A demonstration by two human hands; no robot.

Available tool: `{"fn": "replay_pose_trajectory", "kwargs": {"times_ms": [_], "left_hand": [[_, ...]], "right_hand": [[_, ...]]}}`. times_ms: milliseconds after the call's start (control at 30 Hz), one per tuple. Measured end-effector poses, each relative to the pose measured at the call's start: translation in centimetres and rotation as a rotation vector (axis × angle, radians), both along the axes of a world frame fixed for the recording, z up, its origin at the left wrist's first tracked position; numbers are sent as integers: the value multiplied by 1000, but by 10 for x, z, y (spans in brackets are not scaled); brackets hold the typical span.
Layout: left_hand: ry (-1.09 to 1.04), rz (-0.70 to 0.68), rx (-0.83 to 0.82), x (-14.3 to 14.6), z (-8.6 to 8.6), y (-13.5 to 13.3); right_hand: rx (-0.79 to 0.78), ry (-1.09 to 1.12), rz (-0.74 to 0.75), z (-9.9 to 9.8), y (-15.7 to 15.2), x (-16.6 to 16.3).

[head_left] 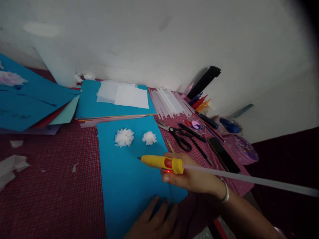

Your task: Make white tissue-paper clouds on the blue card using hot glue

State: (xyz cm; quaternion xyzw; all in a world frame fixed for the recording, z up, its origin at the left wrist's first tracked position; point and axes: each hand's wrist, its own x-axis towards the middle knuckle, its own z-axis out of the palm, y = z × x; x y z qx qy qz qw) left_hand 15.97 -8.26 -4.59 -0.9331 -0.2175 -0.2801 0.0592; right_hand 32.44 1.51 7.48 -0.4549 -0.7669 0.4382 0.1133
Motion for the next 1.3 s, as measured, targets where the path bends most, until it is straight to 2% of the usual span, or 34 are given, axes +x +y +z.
{"fn": "replay_pose_trajectory", "kwargs": {"times_ms": [100,267,633,867,1100,1300], "left_hand": [[10,2,-24,1,0,-1],[-3,0,-37,1,5,-1],[29,-24,-70,-1,3,-3],[14,-21,-44,-1,5,-1],[-24,-6,-11,0,2,1],[-8,-12,1,-2,3,3]], "right_hand": [[75,-71,0,1,-2,-9],[143,-64,38,-9,-8,-10],[64,-7,61,-23,-8,3],[87,-6,77,-22,-9,0],[179,0,89,-23,-7,6],[139,-21,57,-18,-7,9]]}}
